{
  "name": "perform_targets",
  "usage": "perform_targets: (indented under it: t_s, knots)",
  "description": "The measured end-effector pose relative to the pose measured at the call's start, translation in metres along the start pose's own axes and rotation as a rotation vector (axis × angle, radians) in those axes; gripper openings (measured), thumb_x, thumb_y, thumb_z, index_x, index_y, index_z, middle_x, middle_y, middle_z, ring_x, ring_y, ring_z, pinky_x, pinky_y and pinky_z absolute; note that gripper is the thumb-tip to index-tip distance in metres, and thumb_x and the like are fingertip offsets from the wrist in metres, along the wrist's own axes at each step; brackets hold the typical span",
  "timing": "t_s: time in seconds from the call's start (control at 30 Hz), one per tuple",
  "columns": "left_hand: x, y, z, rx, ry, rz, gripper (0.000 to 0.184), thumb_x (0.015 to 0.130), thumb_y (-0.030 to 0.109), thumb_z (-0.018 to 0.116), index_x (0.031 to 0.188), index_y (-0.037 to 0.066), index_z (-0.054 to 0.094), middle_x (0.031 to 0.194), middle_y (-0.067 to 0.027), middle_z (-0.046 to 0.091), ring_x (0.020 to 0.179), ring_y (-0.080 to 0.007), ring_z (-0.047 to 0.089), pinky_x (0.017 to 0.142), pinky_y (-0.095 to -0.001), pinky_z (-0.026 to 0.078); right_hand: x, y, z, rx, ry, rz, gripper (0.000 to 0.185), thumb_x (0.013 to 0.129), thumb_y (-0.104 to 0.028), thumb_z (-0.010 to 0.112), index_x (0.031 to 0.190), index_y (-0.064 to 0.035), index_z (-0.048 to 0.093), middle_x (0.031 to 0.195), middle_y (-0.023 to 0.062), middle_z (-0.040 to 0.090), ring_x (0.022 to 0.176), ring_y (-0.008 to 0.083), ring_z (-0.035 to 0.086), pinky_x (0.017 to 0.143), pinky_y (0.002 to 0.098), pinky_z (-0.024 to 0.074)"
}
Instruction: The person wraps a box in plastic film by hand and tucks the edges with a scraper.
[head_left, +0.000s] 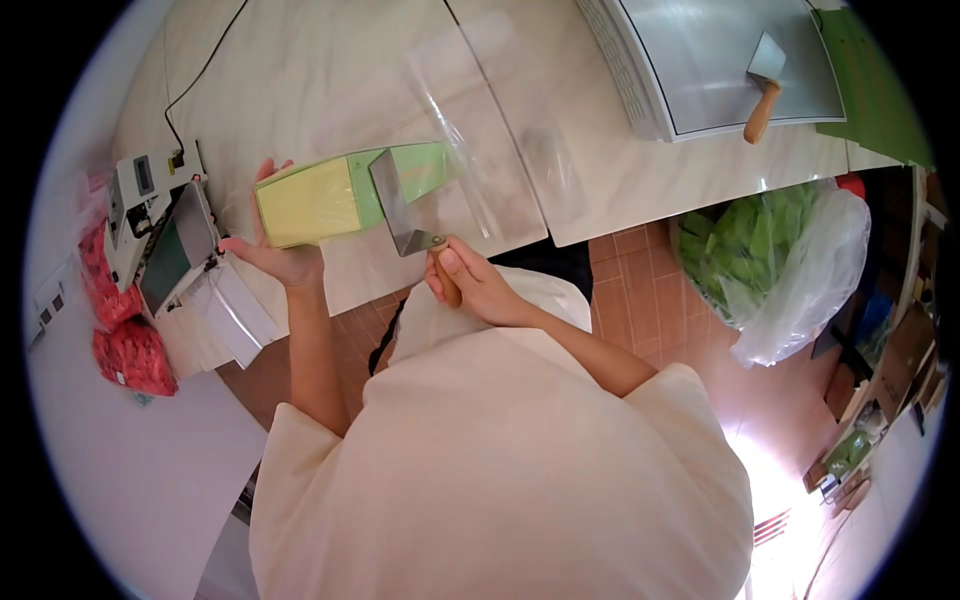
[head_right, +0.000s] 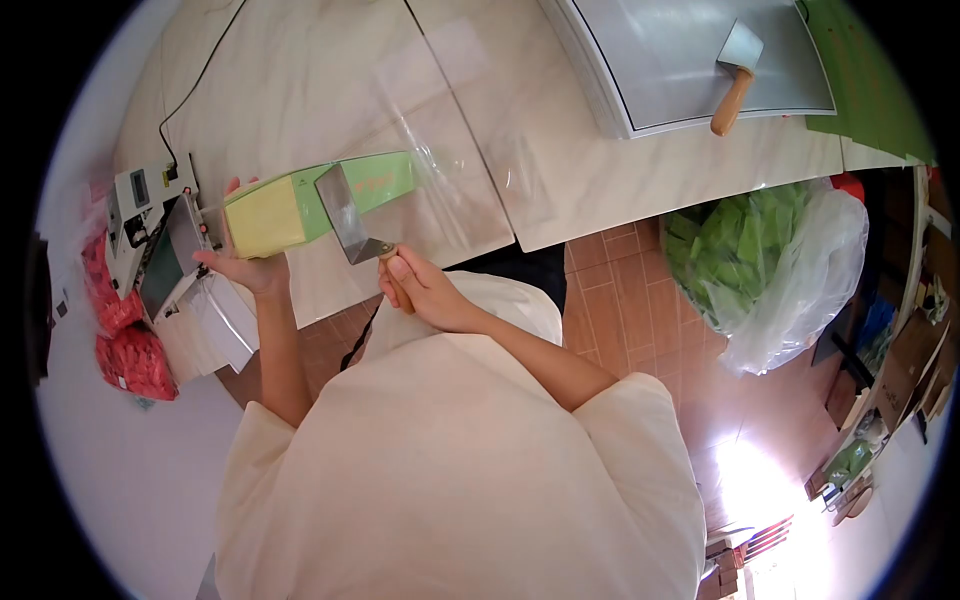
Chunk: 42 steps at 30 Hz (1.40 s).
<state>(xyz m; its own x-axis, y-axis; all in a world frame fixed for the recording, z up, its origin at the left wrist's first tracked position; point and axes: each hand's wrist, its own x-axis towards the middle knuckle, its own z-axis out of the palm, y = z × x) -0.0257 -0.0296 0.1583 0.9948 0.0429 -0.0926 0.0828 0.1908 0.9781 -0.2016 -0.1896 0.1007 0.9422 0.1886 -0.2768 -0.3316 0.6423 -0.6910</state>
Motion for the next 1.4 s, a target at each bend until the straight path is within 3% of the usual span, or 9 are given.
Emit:
perform_targets:
  t_s: [0.17,0.63,0.8,0.9,1.0,1.17,1.23,1.3,1.4]
  knots:
    - [0.007,-0.004,-0.008,-0.026,0.002,-0.017,0.111,0.083,0.086,0.016,0.137,-0.006,0.044,0.122,-0.0115,0.06,0.118,-0.0235,0.054,0.106,-0.0369,0.037,0.005,0.0,0.004,0.069,-0.004,-0.02,0.037,0.107,-0.042,0.031,0.1,-0.0086,0.045,0.072,0.0018,0.047,0.06,0.0086,0.04,0.054,0.0228,0.0337]
    - [0.01,-0.001,0.004,0.055,0.016,0.059,0.108,0.085,0.084,0.013,0.142,-0.004,0.041,0.141,-0.0154,0.048,0.131,-0.0256,0.045,0.113,-0.0389,0.03,0.018,-0.046,-0.017,0.151,0.227,0.019,0.045,0.101,-0.055,0.038,0.099,-0.0113,0.05,0.069,-0.0032,0.048,0.06,0.0055,0.044,0.051,0.0202,0.0327]
    - [0.014,0.003,-0.015,0.046,-0.049,0.117,0.099,0.09,0.078,0.013,0.136,-0.002,0.047,0.139,-0.0165,0.05,0.132,-0.0278,0.044,0.114,-0.0407,0.029,-0.005,-0.14,-0.096,-0.478,0.827,-0.334,0.042,0.104,-0.046,0.04,0.093,-0.0094,0.059,0.065,-0.0051,0.047,0.056,0.0044,0.04,0.049,0.0209,0.0328]
    - [0.017,0.023,-0.015,0.187,0.095,0.472,0.073,0.1,0.061,0.025,0.123,-0.001,0.054,0.129,-0.0155,0.056,0.123,-0.0254,0.051,0.109,-0.0393,0.034,-0.022,-0.192,-0.146,-1.011,1.133,-0.322,0.043,0.103,-0.039,0.041,0.099,-0.0017,0.062,0.071,0.0081,0.059,0.065,0.0184,0.054,0.061,0.034,0.0447]
    - [-0.004,0.065,0.0,0.588,0.218,0.61,0.026,0.101,0.022,0.05,0.11,-0.001,0.057,0.102,-0.0069,0.059,0.096,-0.0139,0.055,0.09,-0.0289,0.043,-0.017,-0.22,-0.186,-1.204,1.225,-0.305,0.044,0.102,-0.037,0.041,0.098,0.0001,0.064,0.074,0.0087,0.063,0.066,0.0207,0.058,0.073,0.0349,0.0471]
    - [-0.025,0.104,0.043,0.844,-0.159,0.404,0.02,0.096,0.022,0.06,0.103,0.004,0.059,0.085,-0.0028,0.06,0.079,-0.0131,0.056,0.075,-0.0264,0.045,0.0,-0.227,-0.237,-1.618,1.232,-0.347,0.046,0.101,-0.036,0.039,0.098,0.0009,0.065,0.082,0.0114,0.067,0.071,0.0275,0.062,0.096,0.0411,0.0393]
    - [-0.033,0.108,0.062,0.892,-0.238,0.347,0.022,0.094,0.026,0.063,0.101,0.005,0.059,0.08,-0.0019,0.059,0.073,-0.0132,0.055,0.071,-0.0267,0.046,0.007,-0.23,-0.225,-1.636,1.312,0.005,0.049,0.103,-0.038,0.032,0.104,-0.003,0.066,0.087,0.0161,0.072,0.096,0.0343,0.065,0.095,0.0448,0.0426]
    - [-0.039,0.11,0.076,1.114,-0.272,0.273,0.027,0.092,0.031,0.066,0.103,0.008,0.059,0.082,-0.0006,0.058,0.071,-0.0122,0.055,0.066,-0.0276,0.045,0.002,-0.231,-0.207,-1.626,1.32,-0.011,0.041,0.102,-0.034,0.038,0.102,-0.0025,0.065,0.091,0.0167,0.07,0.095,0.0348,0.064,0.093,0.0457,0.0434]
    - [-0.047,0.109,0.09,1.214,-0.269,0.192,0.036,0.087,0.038,0.07,0.102,0.008,0.057,0.08,-0.0007,0.058,0.066,-0.0151,0.055,0.061,-0.0299,0.044,-0.021,-0.235,-0.208,-1.696,1.535,-0.432,0.032,0.095,-0.034,0.055,0.102,-0.0025,0.06,0.102,0.0171,0.061,0.097,0.0359,0.06,0.083,0.0453,0.0481]
